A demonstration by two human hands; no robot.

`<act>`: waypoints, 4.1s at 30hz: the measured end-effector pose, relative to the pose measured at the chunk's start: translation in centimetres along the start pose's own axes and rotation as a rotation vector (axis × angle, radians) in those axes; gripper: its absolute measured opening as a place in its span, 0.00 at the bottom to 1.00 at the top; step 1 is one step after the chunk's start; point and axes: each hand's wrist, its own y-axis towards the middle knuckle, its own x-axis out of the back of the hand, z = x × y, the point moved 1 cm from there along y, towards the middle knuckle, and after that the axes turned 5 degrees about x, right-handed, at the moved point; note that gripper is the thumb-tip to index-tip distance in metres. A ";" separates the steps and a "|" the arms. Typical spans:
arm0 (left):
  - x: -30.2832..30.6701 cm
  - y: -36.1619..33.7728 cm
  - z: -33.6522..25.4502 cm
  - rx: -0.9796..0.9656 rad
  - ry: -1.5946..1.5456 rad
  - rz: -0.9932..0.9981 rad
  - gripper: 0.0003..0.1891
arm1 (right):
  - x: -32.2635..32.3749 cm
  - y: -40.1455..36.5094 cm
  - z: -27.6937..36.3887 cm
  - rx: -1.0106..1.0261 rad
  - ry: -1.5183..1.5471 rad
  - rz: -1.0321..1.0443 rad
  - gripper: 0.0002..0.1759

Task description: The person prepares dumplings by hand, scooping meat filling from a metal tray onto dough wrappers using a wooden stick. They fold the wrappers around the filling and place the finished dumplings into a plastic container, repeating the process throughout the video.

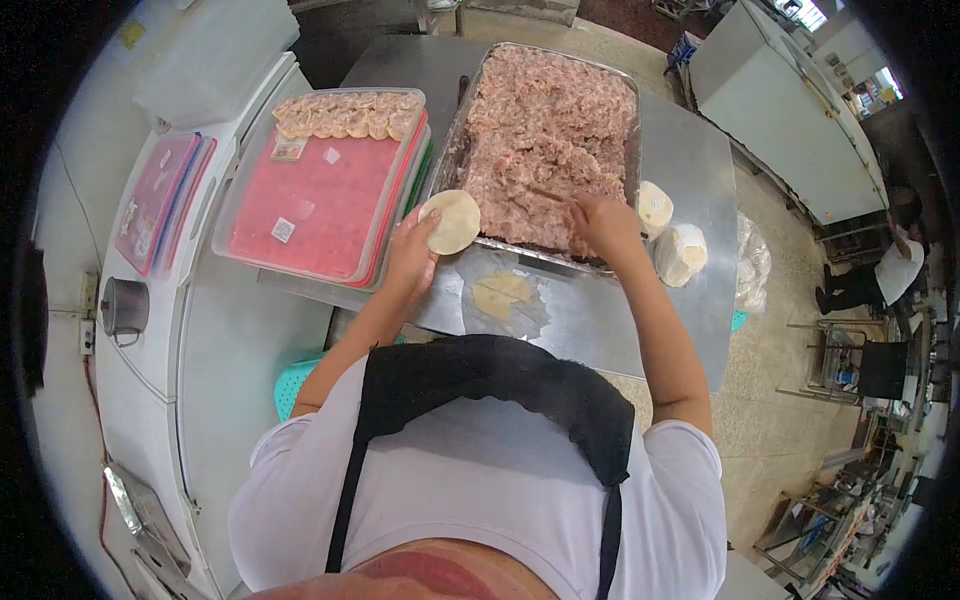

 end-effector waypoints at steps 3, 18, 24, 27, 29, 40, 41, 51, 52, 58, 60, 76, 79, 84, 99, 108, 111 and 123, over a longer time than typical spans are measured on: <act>-1.1 0.6 0.5 0.077 -0.135 0.009 0.18 | 1.3 0.3 -1.1 -0.019 -0.124 0.052 0.11; -6.7 1.1 0.0 -0.027 -0.417 0.014 0.18 | -0.2 2.6 -1.5 -0.044 0.146 0.078 0.15; -4.5 2.7 3.1 0.085 -0.460 -0.088 0.16 | -3.0 1.5 0.8 0.028 -0.034 0.115 0.15; -4.3 3.3 3.8 0.145 -0.451 -0.033 0.16 | -1.8 0.1 1.7 -0.061 0.046 0.112 0.17; -4.5 3.8 3.5 0.136 -0.449 0.046 0.16 | -1.0 -0.2 1.2 -0.101 0.320 0.147 0.18; -6.5 5.3 1.4 0.071 -0.472 0.045 0.15 | 4.2 0.7 1.1 -0.135 0.380 -0.114 0.17; -6.4 5.2 1.5 0.077 -0.470 0.048 0.15 | 3.7 1.1 0.4 -0.085 0.184 -0.094 0.16; -4.9 3.6 4.7 0.165 -0.422 -0.023 0.13 | -1.8 -2.0 3.6 -0.034 -0.027 0.046 0.14; -5.3 3.4 4.4 0.154 -0.447 0.008 0.14 | -1.9 -2.3 3.9 0.022 0.025 0.003 0.16; -6.8 1.8 1.2 0.115 -0.467 0.080 0.14 | -1.8 -2.4 1.5 -0.196 0.489 0.123 0.17; -6.7 1.8 0.5 0.069 -0.429 0.102 0.15 | 0.2 -2.5 1.7 -0.370 0.677 0.169 0.19; -9.1 4.2 -0.5 0.109 -0.656 0.146 0.31 | 6.9 -2.1 3.0 -0.065 0.054 0.248 0.18; -6.7 5.8 -0.2 -0.012 -0.633 0.035 0.30 | 7.2 -1.3 0.6 -0.039 -0.023 0.261 0.20; -5.6 4.1 0.0 -0.087 -0.452 0.037 0.16 | 3.4 1.1 -2.8 -0.060 -0.275 0.260 0.12; -8.6 3.7 1.4 0.080 -0.541 0.134 0.25 | 1.7 -2.0 1.1 -0.207 0.653 0.187 0.18; -10.6 3.4 -2.0 0.221 -0.548 0.111 0.32 | 8.1 -2.5 5.3 0.084 0.099 -0.130 0.13; -10.9 5.1 -1.3 0.242 -0.581 0.131 0.31 | 7.8 -2.1 5.0 0.082 0.086 0.001 0.14; -14.3 0.9 -5.3 -0.801 0.867 0.505 0.39 | 14.9 -4.3 0.5 0.004 0.560 0.242 0.16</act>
